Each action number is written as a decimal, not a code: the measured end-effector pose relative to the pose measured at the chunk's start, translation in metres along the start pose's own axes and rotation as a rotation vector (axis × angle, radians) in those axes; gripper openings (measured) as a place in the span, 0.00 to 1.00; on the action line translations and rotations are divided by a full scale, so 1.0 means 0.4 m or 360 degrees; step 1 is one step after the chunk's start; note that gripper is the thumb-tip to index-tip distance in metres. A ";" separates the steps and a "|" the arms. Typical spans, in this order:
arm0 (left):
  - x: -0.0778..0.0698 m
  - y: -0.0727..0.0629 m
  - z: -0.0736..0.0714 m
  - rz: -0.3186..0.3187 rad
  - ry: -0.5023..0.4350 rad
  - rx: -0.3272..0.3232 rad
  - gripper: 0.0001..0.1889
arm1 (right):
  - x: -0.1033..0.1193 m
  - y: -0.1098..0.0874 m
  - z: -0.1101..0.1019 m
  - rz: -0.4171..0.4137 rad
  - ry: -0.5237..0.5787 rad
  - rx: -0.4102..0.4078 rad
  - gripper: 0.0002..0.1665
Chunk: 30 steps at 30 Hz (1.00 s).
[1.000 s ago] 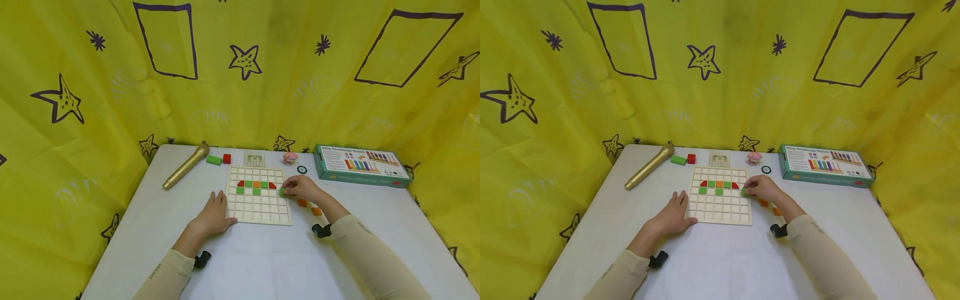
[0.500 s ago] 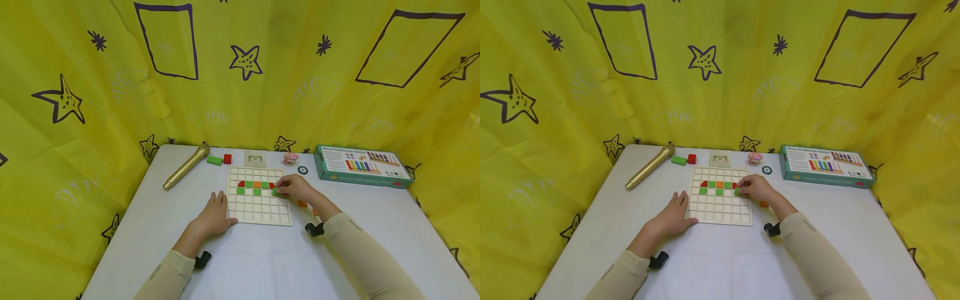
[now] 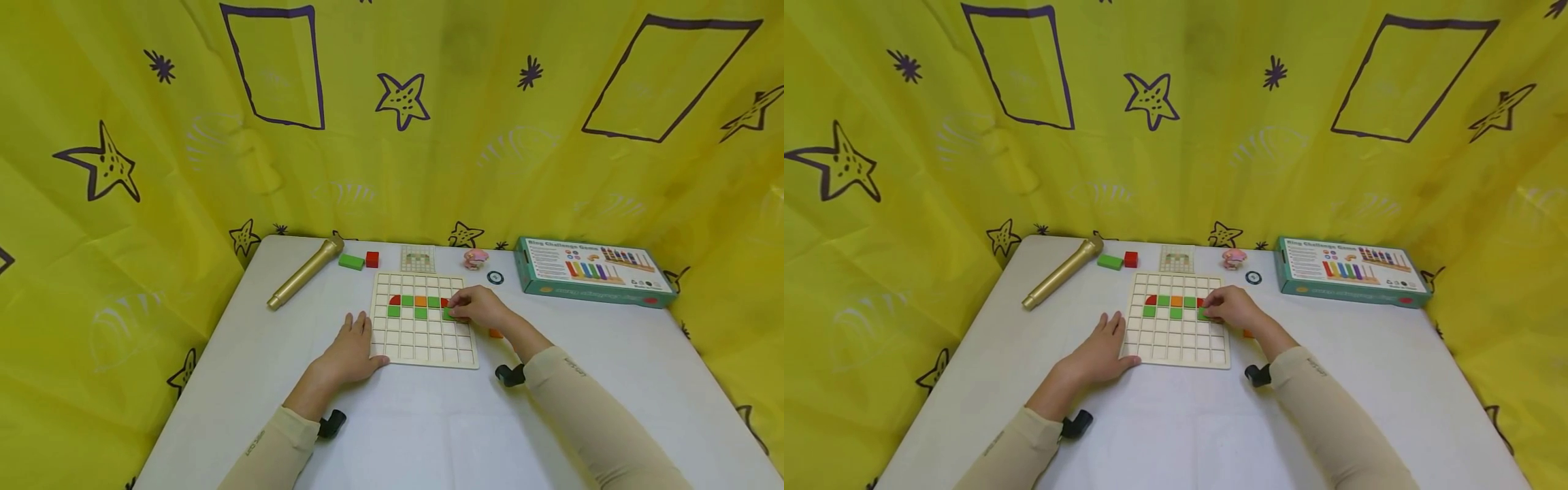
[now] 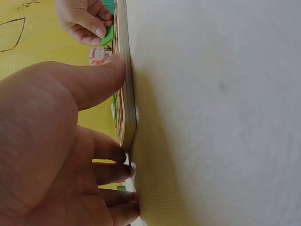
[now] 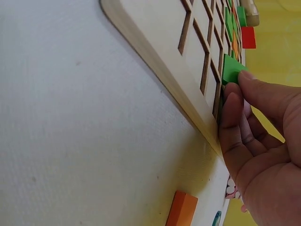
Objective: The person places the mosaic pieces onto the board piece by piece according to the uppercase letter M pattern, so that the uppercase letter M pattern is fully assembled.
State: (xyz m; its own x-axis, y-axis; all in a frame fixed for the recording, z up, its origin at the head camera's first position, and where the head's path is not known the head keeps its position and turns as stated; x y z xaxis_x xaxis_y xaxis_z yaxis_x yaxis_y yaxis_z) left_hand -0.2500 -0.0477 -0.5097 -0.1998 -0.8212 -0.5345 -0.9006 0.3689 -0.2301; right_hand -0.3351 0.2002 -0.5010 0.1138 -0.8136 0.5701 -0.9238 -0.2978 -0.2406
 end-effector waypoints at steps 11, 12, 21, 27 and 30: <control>-0.002 -0.002 -0.003 0.0004 0.0001 -0.0004 0.50 | 0.019 -0.005 -0.001 -0.0062 -0.0173 -0.0078 0.06; -0.002 -0.002 -0.004 0.0002 -0.0002 -0.0003 0.50 | 0.020 -0.005 -0.001 -0.0065 -0.0185 -0.0086 0.06; -0.001 -0.002 -0.004 -0.0001 -0.0005 -0.0006 0.49 | 0.025 0.001 0.008 -0.0080 -0.0222 -0.0107 0.04; -0.004 -0.004 -0.004 0.0000 -0.0026 -0.0005 0.49 | 0.018 -0.005 0.008 -0.0046 -0.0207 -0.0068 0.06; -0.005 -0.006 -0.004 -0.0003 -0.0028 -0.0002 0.50 | 0.012 -0.011 0.001 -0.0029 -0.0201 -0.0043 0.07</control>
State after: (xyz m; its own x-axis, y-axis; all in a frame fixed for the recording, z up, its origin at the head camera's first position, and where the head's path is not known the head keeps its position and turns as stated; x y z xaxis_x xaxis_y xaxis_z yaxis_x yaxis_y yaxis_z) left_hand -0.2479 -0.0477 -0.5069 -0.1912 -0.8143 -0.5481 -0.9015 0.3666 -0.2301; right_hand -0.3303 0.1973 -0.4976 0.1739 -0.8652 0.4704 -0.9305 -0.3007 -0.2090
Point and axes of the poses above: each hand's wrist, its own y-axis towards the middle knuckle, its own z-axis out of the palm, x = y × z, the point moved 9 cm from there along y, towards the middle knuckle, and after that the axes turned 15 degrees about -y, right-handed, at the moved point
